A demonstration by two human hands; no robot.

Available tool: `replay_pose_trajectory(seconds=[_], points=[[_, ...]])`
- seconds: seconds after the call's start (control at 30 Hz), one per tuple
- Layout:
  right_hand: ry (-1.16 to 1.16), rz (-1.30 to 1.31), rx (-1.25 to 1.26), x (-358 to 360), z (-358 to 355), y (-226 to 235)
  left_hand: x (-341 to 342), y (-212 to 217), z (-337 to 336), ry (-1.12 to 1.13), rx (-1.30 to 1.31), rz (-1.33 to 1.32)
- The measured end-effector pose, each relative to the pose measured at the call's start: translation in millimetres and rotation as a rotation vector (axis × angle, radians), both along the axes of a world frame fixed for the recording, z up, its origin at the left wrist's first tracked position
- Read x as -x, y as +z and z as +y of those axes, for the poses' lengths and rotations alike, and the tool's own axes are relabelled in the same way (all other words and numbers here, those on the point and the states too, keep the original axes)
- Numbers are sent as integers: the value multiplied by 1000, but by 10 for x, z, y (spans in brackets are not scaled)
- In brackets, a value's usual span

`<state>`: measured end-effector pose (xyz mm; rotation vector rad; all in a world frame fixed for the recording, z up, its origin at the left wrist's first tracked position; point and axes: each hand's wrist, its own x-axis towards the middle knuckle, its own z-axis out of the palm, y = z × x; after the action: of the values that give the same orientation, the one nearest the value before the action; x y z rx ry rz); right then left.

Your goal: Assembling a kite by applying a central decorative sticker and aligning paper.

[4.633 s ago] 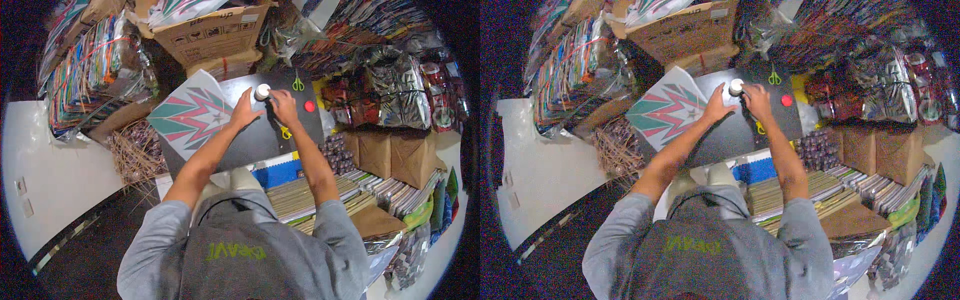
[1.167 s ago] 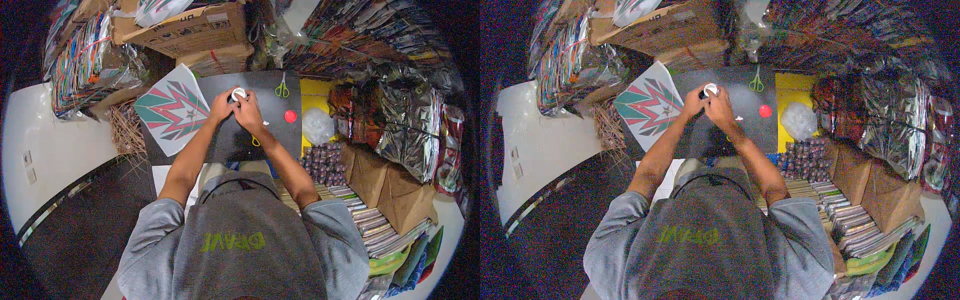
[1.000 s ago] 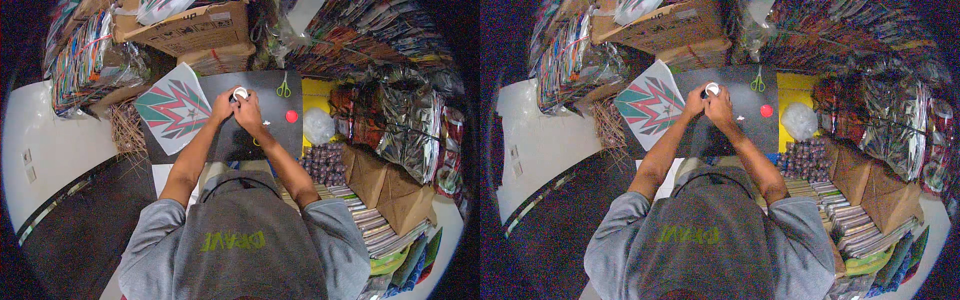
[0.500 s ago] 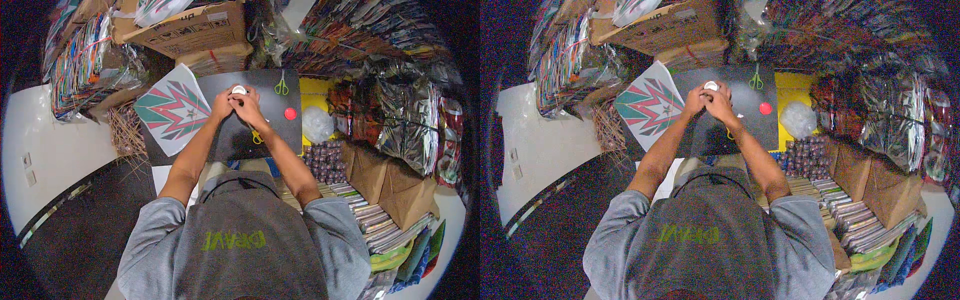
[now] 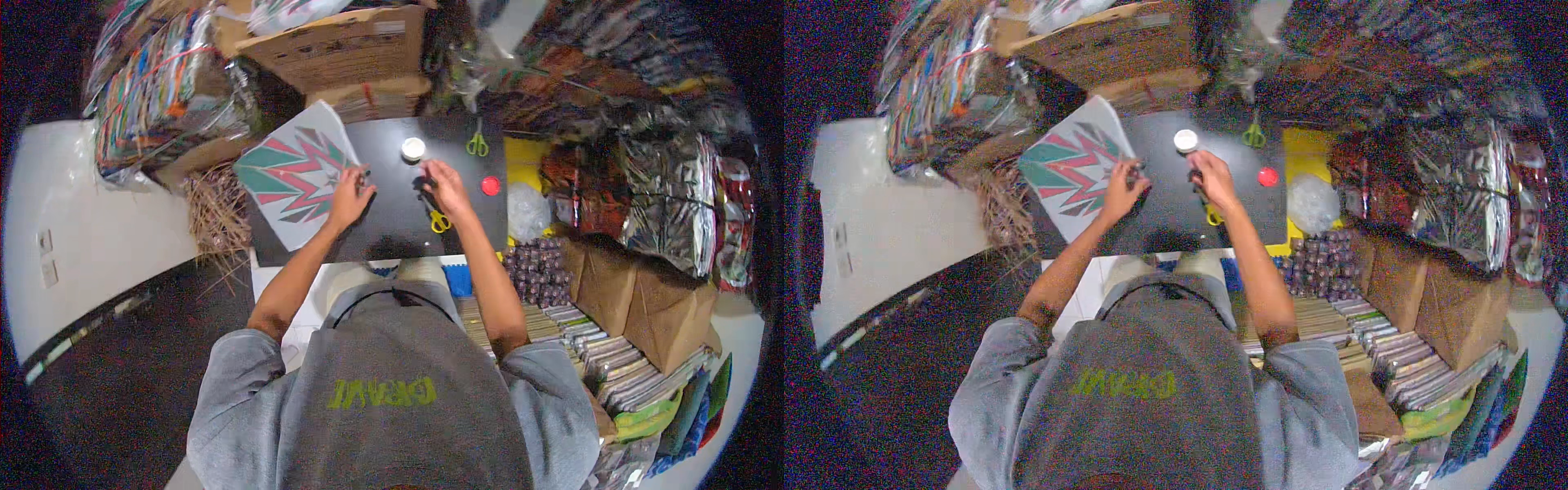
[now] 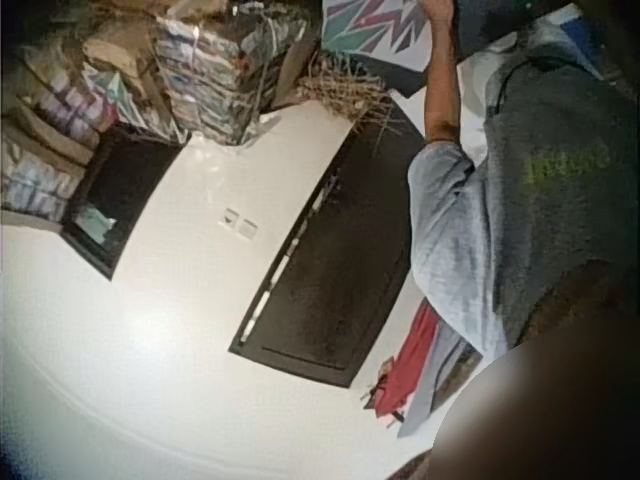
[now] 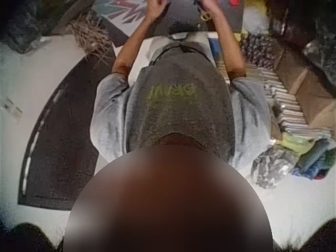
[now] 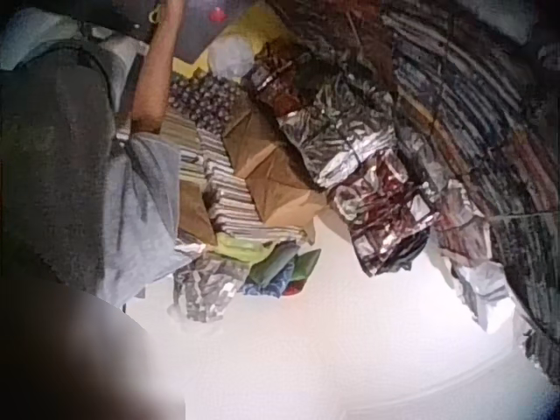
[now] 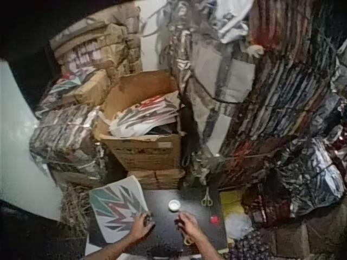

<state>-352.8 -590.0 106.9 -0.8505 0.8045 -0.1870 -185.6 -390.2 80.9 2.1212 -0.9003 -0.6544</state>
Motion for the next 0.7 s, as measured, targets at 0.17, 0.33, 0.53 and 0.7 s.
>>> replay_pose_trajectory(seconds=[0.17,0.33,0.53,0.7], points=[[74,111,152,275,517,-364,-105,-240,1302,103,101,-61],[158,126,86,290,1218,-599,-304,-586,2487,471,21,-102],[178,201,120,-107,1907,-475,-733,-738,3032,587,67,-61],[186,136,180,-371,2176,-261,-1064,-765,3193,518,93,-30]])
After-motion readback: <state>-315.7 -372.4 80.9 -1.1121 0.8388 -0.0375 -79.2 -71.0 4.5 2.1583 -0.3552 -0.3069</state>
